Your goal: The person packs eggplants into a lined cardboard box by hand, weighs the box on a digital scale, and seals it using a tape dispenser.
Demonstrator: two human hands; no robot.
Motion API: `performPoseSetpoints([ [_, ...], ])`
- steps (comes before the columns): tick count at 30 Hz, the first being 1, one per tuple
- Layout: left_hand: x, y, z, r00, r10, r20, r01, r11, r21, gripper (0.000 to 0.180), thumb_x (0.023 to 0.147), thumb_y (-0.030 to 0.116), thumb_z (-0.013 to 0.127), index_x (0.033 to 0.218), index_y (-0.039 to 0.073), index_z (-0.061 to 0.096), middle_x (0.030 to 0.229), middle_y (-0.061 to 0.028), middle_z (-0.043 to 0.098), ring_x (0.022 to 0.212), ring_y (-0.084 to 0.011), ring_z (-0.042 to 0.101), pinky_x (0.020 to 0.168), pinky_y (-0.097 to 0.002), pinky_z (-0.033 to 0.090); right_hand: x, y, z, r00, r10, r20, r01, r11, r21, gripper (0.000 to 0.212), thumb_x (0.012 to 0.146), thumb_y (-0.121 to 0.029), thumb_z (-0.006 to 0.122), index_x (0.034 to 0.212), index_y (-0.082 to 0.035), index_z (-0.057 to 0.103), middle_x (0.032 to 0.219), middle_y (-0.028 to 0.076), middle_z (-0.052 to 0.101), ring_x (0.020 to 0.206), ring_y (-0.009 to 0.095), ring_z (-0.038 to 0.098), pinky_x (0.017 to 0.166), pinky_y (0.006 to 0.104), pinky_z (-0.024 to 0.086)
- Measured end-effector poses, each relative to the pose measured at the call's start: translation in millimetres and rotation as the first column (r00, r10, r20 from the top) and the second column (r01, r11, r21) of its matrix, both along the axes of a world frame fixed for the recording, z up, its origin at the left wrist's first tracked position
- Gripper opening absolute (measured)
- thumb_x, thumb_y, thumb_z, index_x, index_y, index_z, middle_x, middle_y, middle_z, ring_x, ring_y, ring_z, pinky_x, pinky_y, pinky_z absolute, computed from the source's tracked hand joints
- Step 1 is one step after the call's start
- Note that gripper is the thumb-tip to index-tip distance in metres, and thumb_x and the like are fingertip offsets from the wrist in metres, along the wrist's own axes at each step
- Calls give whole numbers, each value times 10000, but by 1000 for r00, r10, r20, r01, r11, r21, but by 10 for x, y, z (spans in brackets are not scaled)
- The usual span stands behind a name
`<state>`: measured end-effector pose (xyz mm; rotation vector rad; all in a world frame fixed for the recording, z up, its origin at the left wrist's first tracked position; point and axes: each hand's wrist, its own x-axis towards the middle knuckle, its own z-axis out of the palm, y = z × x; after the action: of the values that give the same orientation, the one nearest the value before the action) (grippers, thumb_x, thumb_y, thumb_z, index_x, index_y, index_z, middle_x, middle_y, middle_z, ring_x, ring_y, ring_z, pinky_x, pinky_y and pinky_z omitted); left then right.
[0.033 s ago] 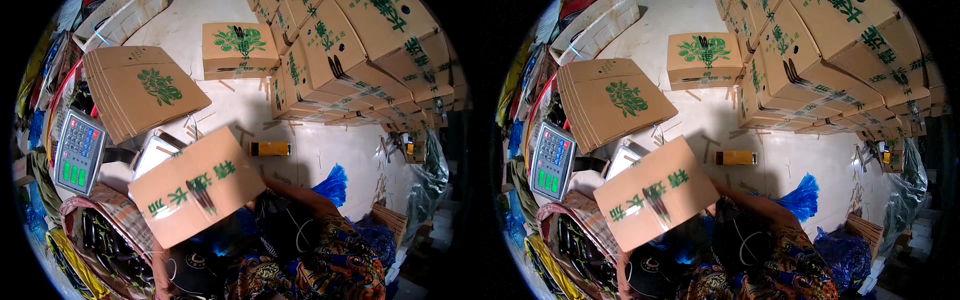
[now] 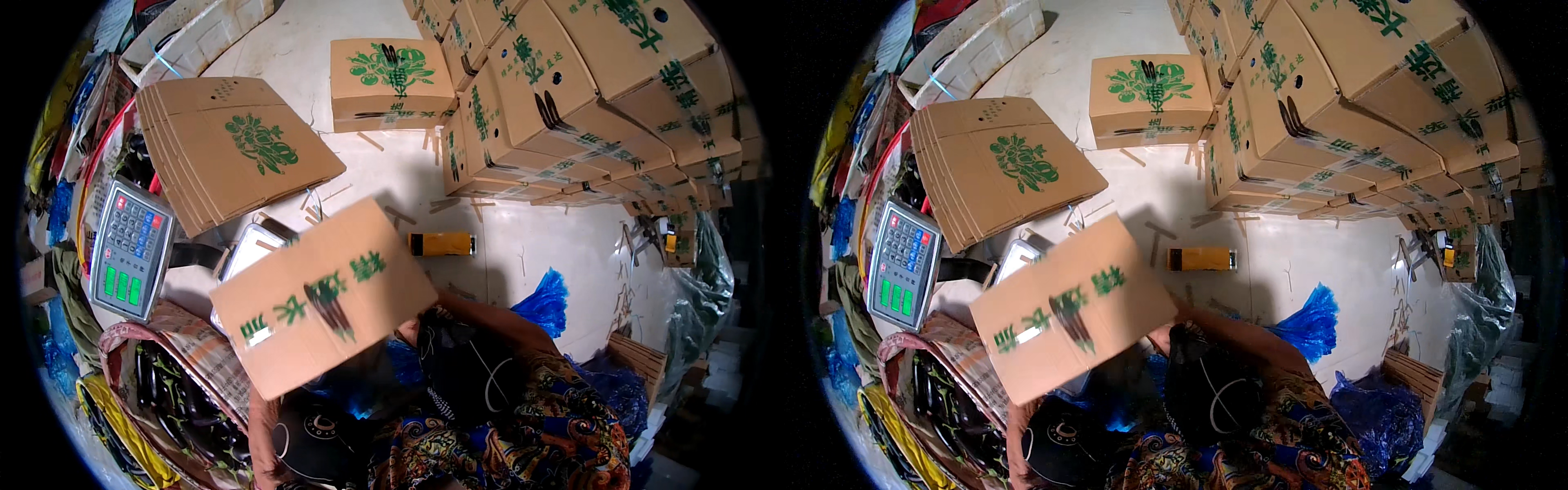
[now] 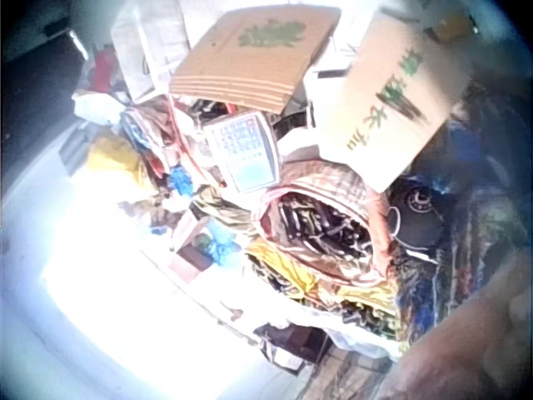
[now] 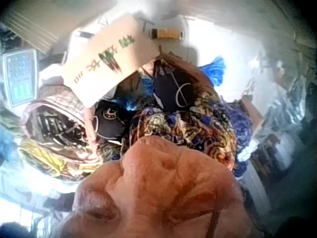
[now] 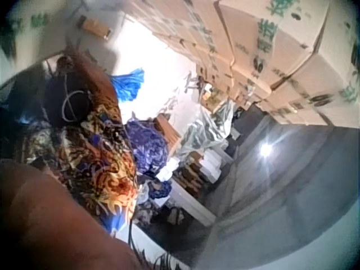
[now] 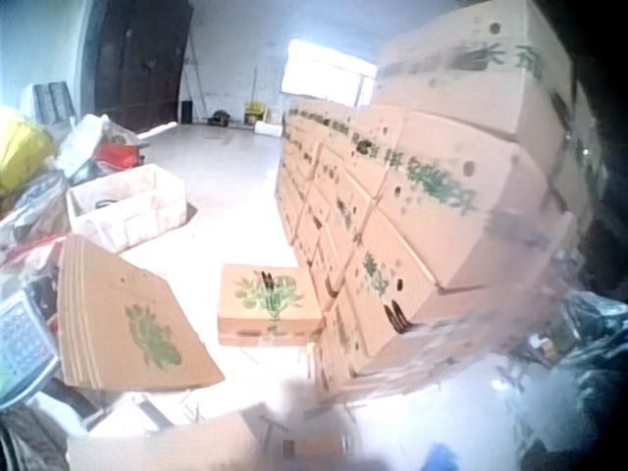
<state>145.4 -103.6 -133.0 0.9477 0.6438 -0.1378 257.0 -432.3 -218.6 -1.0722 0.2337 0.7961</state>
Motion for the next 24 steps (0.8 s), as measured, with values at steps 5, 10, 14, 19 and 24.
performPoseSetpoints([
  [5,760,-48,97,999,-23,40,23,1000,12,452,987,274,454,1359,20,428,1277,-112,548,1124,-239,567,919,-339,494,484,-125,343,980,-175,96,171,984,42,528,943,-518,434,1274,-114,511,1193,55,580,1073,182,569,868,388,497],
  [10,1685,-341,99,996,-77,49,78,997,-19,426,985,239,475,1350,21,438,1265,-107,557,1107,-238,582,898,-338,515,1063,-551,743,911,-367,186,366,930,41,500,942,-503,450,1249,-118,539,1157,50,612,1044,177,594,852,387,508],
  [14,2262,-467,20,995,-84,63,83,996,8,407,984,210,492,1342,22,446,1255,-103,565,1093,-237,593,881,-337,531,1448,-799,879,902,-409,135,421,903,-78,454,939,-479,467,1223,-138,561,1128,35,634,1010,172,611,799,382,520],
  [19,2652,-708,-130,979,-64,192,40,991,127,443,986,309,477,1322,22,476,1198,-105,592,1024,-213,625,819,-326,558,1698,-841,971,912,-411,19,403,882,-244,364,939,-460,452,1164,-204,580,1073,-17,649,891,143,627,611,331,511],
  [24,2735,-915,10,974,26,227,-17,999,-38,418,999,377,456,1280,71,497,1148,-100,605,987,-199,620,790,-349,547,1767,-805,732,822,-569,-32,552,809,-205,406,949,-428,407,1179,-138,573,999,51,661,788,193,645,553,313,511],
])
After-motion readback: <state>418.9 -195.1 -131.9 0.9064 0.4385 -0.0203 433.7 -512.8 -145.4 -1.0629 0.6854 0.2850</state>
